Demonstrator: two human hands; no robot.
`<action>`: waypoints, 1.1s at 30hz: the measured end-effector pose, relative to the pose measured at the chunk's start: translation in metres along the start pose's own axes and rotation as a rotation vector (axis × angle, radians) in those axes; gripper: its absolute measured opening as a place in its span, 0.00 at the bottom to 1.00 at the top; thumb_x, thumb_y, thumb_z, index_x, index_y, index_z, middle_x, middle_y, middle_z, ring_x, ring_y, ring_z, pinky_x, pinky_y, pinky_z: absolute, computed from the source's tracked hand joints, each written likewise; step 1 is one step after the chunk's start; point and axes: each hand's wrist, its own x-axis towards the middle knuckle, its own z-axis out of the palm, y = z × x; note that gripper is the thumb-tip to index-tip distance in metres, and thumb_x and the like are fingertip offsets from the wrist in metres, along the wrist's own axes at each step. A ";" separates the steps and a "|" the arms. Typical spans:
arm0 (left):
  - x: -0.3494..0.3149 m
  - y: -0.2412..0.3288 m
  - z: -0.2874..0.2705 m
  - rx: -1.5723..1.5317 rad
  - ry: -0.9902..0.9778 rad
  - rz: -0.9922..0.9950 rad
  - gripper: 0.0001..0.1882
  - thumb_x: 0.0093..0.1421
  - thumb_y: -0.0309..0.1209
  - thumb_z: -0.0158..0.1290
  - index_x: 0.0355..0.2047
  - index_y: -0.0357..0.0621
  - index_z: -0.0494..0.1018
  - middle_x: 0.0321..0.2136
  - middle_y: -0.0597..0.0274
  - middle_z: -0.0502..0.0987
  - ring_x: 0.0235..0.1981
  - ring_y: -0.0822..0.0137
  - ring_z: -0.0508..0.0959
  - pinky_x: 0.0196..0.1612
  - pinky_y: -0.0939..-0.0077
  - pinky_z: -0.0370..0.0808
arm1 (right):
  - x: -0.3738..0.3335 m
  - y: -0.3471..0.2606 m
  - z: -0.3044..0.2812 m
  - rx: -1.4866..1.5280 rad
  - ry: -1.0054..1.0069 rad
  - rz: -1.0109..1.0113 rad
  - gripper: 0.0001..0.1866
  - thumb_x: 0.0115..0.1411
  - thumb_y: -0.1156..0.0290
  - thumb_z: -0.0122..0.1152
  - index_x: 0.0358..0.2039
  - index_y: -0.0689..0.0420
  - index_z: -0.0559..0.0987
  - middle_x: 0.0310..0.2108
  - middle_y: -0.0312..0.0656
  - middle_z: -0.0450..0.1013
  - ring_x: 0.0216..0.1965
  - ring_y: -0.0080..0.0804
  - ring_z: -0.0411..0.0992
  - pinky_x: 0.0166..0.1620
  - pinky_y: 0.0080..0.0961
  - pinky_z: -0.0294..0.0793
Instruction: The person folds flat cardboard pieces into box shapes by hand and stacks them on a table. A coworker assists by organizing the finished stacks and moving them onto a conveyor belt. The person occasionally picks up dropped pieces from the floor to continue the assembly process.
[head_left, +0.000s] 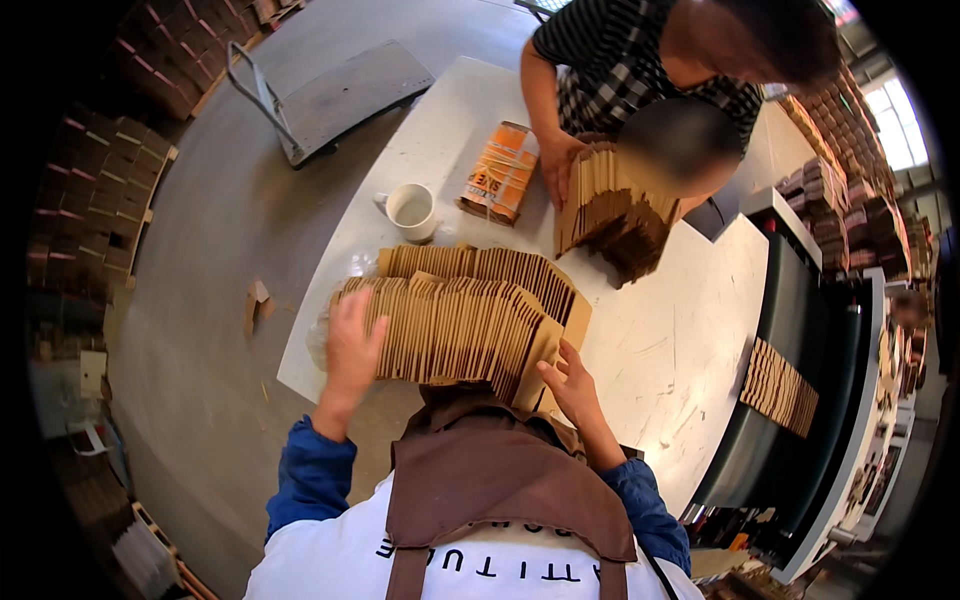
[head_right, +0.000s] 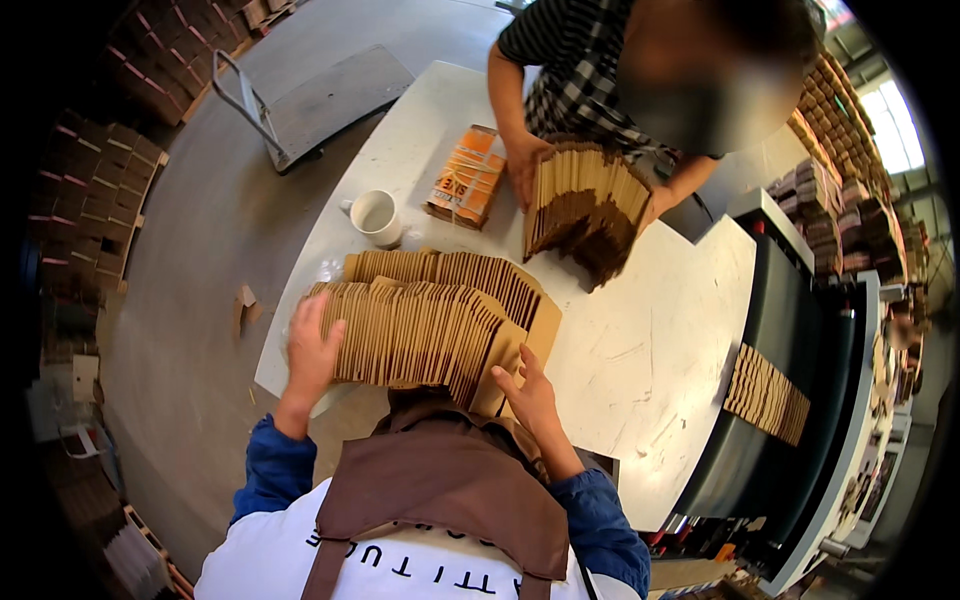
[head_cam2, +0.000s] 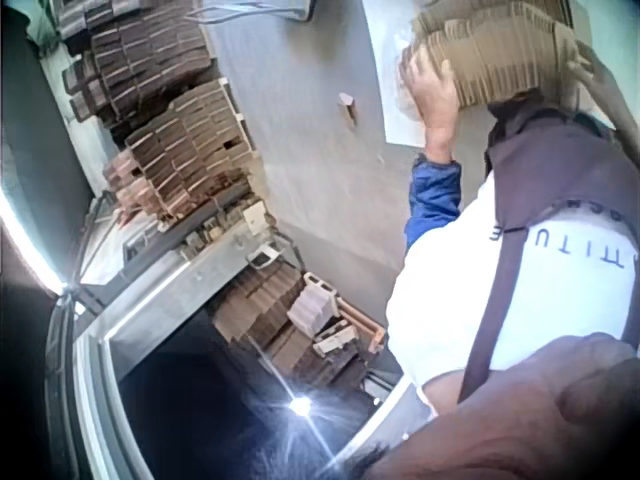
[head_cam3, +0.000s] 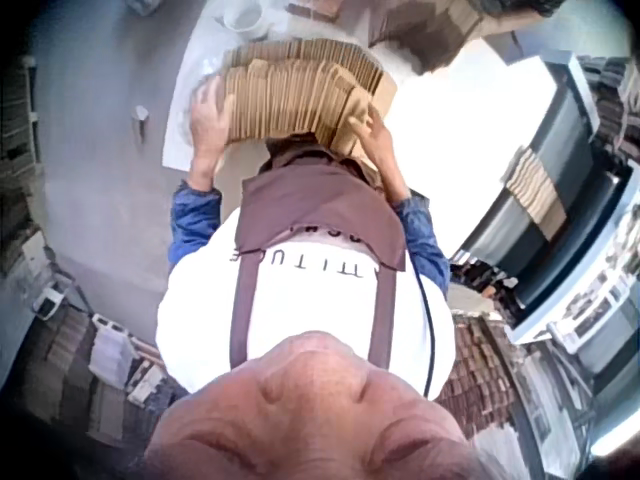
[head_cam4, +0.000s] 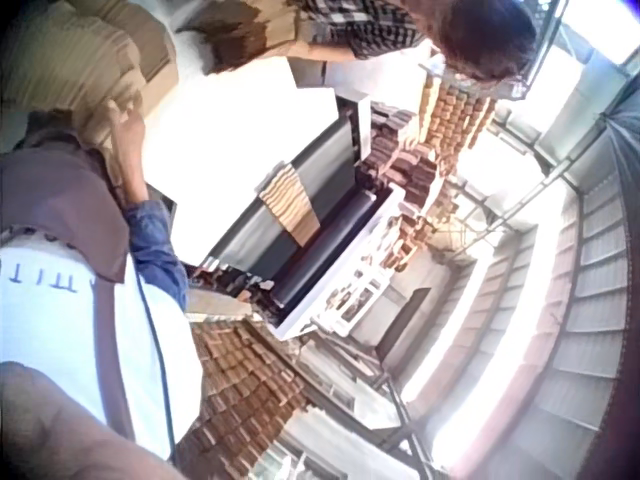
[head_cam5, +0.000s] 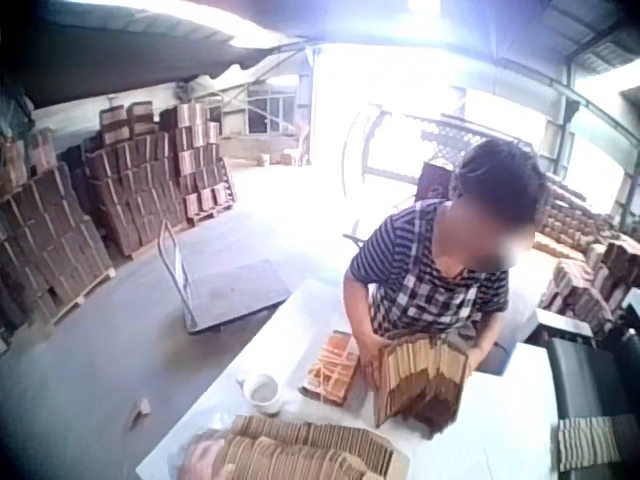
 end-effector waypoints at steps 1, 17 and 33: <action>-0.001 0.022 0.001 -0.006 -0.005 0.119 0.23 0.58 0.30 0.54 0.54 0.36 0.68 0.47 0.46 0.73 0.49 0.44 0.73 0.51 0.60 0.71 | 0.002 0.003 0.002 0.026 0.007 0.017 0.43 0.60 0.47 0.59 0.65 0.65 0.57 0.60 0.57 0.63 0.59 0.50 0.67 0.57 0.35 0.68; -0.034 0.121 0.101 -0.667 -0.502 -0.058 0.17 0.64 0.25 0.46 0.51 0.29 0.68 0.49 0.42 0.74 0.50 0.48 0.75 0.52 0.65 0.72 | 0.016 0.036 0.004 0.211 -0.013 -0.003 0.34 0.64 0.57 0.55 0.64 0.62 0.60 0.57 0.60 0.66 0.56 0.48 0.70 0.53 0.35 0.71; -0.038 0.136 0.104 -0.478 -0.500 0.048 0.18 0.62 0.24 0.46 0.53 0.31 0.66 0.49 0.43 0.73 0.51 0.46 0.72 0.53 0.59 0.70 | 0.017 0.045 0.002 0.211 0.002 -0.018 0.33 0.64 0.58 0.56 0.63 0.61 0.60 0.55 0.59 0.68 0.53 0.47 0.72 0.53 0.35 0.71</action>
